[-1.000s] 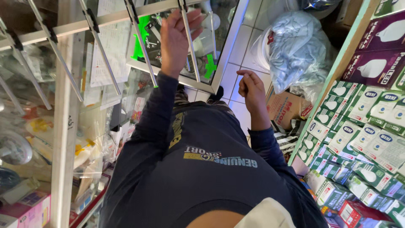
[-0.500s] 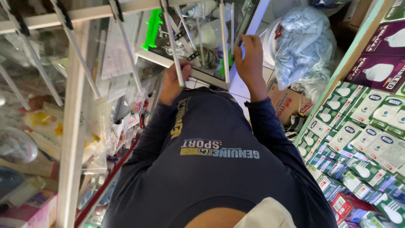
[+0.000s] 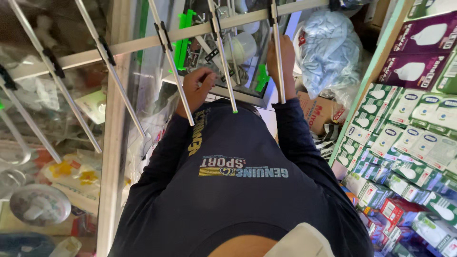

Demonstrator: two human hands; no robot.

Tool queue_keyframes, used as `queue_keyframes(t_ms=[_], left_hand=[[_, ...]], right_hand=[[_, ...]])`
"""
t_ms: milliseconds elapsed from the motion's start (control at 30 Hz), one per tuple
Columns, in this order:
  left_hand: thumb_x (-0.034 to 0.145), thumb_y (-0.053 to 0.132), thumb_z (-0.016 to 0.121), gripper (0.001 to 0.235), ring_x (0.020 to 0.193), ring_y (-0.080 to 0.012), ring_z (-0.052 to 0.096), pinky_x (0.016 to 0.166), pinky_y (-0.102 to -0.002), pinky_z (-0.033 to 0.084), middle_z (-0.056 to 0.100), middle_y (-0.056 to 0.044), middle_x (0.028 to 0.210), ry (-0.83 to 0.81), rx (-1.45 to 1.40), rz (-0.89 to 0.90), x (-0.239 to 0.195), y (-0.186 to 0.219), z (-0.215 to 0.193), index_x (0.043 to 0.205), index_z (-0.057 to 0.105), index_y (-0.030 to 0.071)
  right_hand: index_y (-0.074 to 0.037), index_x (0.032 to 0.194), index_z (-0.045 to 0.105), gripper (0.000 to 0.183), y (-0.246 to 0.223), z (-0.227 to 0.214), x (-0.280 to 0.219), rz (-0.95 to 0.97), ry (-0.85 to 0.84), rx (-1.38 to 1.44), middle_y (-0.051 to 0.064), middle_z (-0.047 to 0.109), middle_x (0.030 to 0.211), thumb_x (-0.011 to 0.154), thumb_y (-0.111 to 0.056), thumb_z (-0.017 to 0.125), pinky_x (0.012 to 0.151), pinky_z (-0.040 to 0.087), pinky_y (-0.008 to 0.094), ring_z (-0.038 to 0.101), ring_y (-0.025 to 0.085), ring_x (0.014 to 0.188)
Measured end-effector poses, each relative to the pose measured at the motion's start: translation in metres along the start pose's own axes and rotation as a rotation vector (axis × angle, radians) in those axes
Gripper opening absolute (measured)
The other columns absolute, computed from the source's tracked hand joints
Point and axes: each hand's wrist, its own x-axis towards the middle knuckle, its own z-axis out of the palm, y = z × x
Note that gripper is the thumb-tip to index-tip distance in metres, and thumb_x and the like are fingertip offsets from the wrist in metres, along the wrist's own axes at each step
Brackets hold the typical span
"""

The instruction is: The person assembles a metal antenna by hand, sliding and fitting various aluminum elements onto a central boom and securing them.

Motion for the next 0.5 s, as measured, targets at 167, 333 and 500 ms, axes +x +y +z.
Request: queue_keyframes(t_ms=[167,333,500], left_hand=[[0.106,0.018,0.062,0.02,0.076,-0.0093,0.064,0.07,-0.025,0.051,0.065,-0.003,0.084,0.014,0.017,-0.004,0.0,0.002,0.001,0.102,0.069,-0.001],[0.107,0.016,0.062,0.019,0.074,-0.0096,0.058,0.069,-0.026,0.047,0.063,-0.004,0.081,-0.047,0.032,-0.029,0.004,0.018,0.022,0.101,0.067,-0.001],[0.106,0.014,0.062,0.018,0.076,-0.0093,0.063,0.071,-0.026,0.051,0.067,-0.003,0.082,-0.097,0.083,-0.077,0.006,0.037,0.066,0.102,0.068,-0.002]], right_hand=[[-0.004,0.121,0.062,0.016,0.002,-0.081,-0.016,0.585,-0.105,1.425,0.007,0.056,0.098,0.11,-0.012,0.054,0.072,0.048,0.035,0.056,0.019,0.078],[-0.007,0.129,0.055,0.018,0.0,-0.141,-0.045,0.477,-0.111,2.121,0.006,0.058,0.109,0.113,-0.014,0.053,0.066,0.048,0.025,0.058,0.013,0.078],[-0.005,0.128,0.054,0.022,0.009,-0.169,-0.071,0.21,-0.083,2.306,0.005,0.057,0.109,0.111,-0.019,0.054,0.063,0.053,0.025,0.062,0.011,0.077]])
